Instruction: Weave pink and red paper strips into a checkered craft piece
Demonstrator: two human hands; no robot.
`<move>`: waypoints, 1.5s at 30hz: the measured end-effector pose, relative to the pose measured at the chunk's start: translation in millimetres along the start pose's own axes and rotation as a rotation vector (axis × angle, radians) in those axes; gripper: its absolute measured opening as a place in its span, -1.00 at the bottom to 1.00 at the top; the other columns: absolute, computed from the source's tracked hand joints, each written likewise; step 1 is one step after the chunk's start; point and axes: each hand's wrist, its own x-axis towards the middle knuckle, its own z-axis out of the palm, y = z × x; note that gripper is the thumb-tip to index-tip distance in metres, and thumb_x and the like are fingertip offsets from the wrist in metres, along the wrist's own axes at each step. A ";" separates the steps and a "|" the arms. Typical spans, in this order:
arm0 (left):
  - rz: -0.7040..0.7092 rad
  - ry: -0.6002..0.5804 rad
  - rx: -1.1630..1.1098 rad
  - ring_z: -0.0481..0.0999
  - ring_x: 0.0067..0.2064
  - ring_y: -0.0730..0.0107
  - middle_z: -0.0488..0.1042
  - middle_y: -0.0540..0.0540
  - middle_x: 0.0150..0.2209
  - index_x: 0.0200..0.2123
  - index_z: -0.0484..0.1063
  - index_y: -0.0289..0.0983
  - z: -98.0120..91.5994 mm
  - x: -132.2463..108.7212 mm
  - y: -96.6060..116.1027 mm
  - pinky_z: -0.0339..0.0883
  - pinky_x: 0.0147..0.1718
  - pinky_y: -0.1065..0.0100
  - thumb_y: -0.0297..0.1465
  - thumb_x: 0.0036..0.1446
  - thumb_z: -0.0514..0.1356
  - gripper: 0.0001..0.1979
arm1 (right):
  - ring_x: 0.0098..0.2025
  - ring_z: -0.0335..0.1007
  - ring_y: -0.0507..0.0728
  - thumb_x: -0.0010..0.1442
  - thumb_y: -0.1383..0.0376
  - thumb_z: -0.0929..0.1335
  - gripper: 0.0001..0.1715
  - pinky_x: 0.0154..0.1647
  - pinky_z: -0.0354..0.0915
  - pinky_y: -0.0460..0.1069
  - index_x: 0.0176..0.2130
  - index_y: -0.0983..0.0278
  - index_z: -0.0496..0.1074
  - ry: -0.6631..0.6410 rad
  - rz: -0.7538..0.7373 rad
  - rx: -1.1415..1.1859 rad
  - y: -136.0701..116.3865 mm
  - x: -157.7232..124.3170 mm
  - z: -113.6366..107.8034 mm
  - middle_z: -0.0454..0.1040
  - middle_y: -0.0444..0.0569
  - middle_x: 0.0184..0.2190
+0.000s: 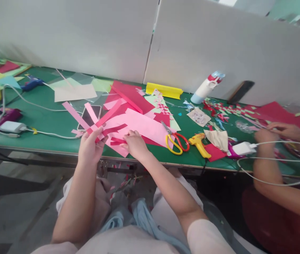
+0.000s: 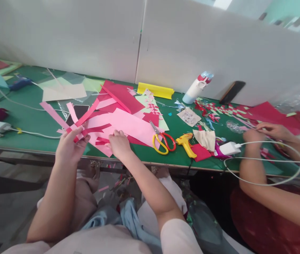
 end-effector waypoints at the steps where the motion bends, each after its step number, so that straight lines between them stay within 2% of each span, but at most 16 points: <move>1: -0.007 -0.003 0.008 0.48 -0.42 0.54 0.57 -0.06 -0.36 -0.40 0.58 -0.34 -1.3 0.0 0.2 0.46 -0.45 0.51 -0.47 -0.16 0.40 -0.83 | -0.04 0.27 0.28 0.24 0.17 0.36 -0.69 -0.04 0.24 0.08 -0.17 0.37 0.52 0.002 -0.007 0.011 -0.3 1.2 1.6 0.44 0.17 -0.13; 7: -0.020 -0.017 0.065 0.52 -0.36 0.49 0.57 -0.08 -0.34 -0.41 0.57 -0.33 -5.8 -2.8 1.6 0.44 -0.44 0.52 -0.43 -0.20 0.43 -0.79 | -0.07 0.31 0.23 0.25 0.31 0.35 -0.80 0.07 0.17 0.07 -0.21 0.41 0.51 -0.007 -0.062 0.053 1.2 -0.7 0.3 0.47 0.15 -0.22; 14: 0.048 -0.131 0.169 0.45 -0.47 0.56 0.52 -0.04 -0.49 -0.44 0.57 -0.34 -6.7 -6.1 -2.3 0.36 -0.45 0.52 -0.36 -0.15 0.43 -0.80 | -0.15 0.37 0.16 0.13 0.33 0.44 -0.93 -0.05 0.23 0.02 -0.36 0.32 0.53 -0.083 -0.150 0.184 13.2 -31.4 -21.0 0.49 0.03 -0.32; 17: 0.071 -0.189 0.200 0.47 -0.44 0.53 0.54 -0.05 -0.48 -0.44 0.58 -0.33 -4.7 -9.2 -6.0 0.36 -0.41 0.50 -0.35 -0.14 0.44 -0.81 | -0.29 0.38 0.09 0.18 0.35 0.39 -0.92 -0.20 0.27 -0.03 -0.33 0.30 0.52 0.054 -0.035 0.469 9.7 -41.0 -32.9 0.51 -0.02 -0.34; 21: 0.062 -0.262 0.223 0.53 -0.38 0.45 0.59 -0.06 -0.42 -0.38 0.59 -0.30 -1.0 -13.4 -12.9 0.42 -0.31 0.43 -0.35 -0.15 0.45 -0.78 | -0.38 0.39 0.05 0.19 0.16 0.37 -0.74 -0.33 0.30 -0.06 -0.27 0.31 0.52 0.303 0.166 0.863 -5.6 -38.1 -43.9 0.54 -0.04 -0.38; 25: 0.063 -0.314 0.264 0.57 -0.33 0.38 0.61 -0.07 -0.37 -0.33 0.60 -0.28 1.2 -16.6 -17.8 0.45 -0.25 0.36 -0.35 -0.13 0.44 -0.76 | -0.34 0.43 0.09 0.11 0.08 0.42 -0.65 -0.29 0.32 -0.04 -0.25 0.31 0.56 0.344 0.218 1.049 -15.9 -28.9 -47.6 0.57 -0.01 -0.37; 30: 0.048 -0.304 0.338 0.57 -0.34 0.34 0.61 -0.09 -0.39 -0.32 0.61 -0.29 3.1 -20.9 -18.7 0.45 -0.28 0.35 -0.30 -0.15 0.45 -0.72 | -0.42 0.39 0.08 -0.01 0.08 0.47 -0.66 -0.35 0.32 -0.03 -0.37 0.32 0.56 0.315 0.291 1.202 -15.6 -21.6 -42.9 0.52 -0.04 -0.50; 40: 0.049 -0.327 0.316 0.52 -0.38 0.37 0.57 -0.07 -0.42 -0.33 0.59 -0.27 7.4 -23.6 -25.4 0.38 -0.33 0.37 -0.24 -0.07 0.40 -0.74 | -0.48 0.28 0.02 0.02 0.11 0.45 -0.70 -0.42 0.24 -0.07 -0.45 0.31 0.50 0.377 0.288 1.192 -12.8 -22.7 -36.9 0.40 -0.13 -0.57; 45: 0.054 -0.331 0.384 0.44 -0.44 0.45 0.51 -0.03 -0.48 -0.35 0.58 -0.29 7.4 -23.0 -27.4 0.30 -0.42 0.43 -0.24 -0.02 0.36 -0.77 | -0.50 0.25 0.02 0.08 0.10 0.41 -0.70 -0.44 0.20 -0.08 -0.46 0.31 0.47 0.413 0.268 1.079 -10.9 -25.3 -37.0 0.39 -0.14 -0.59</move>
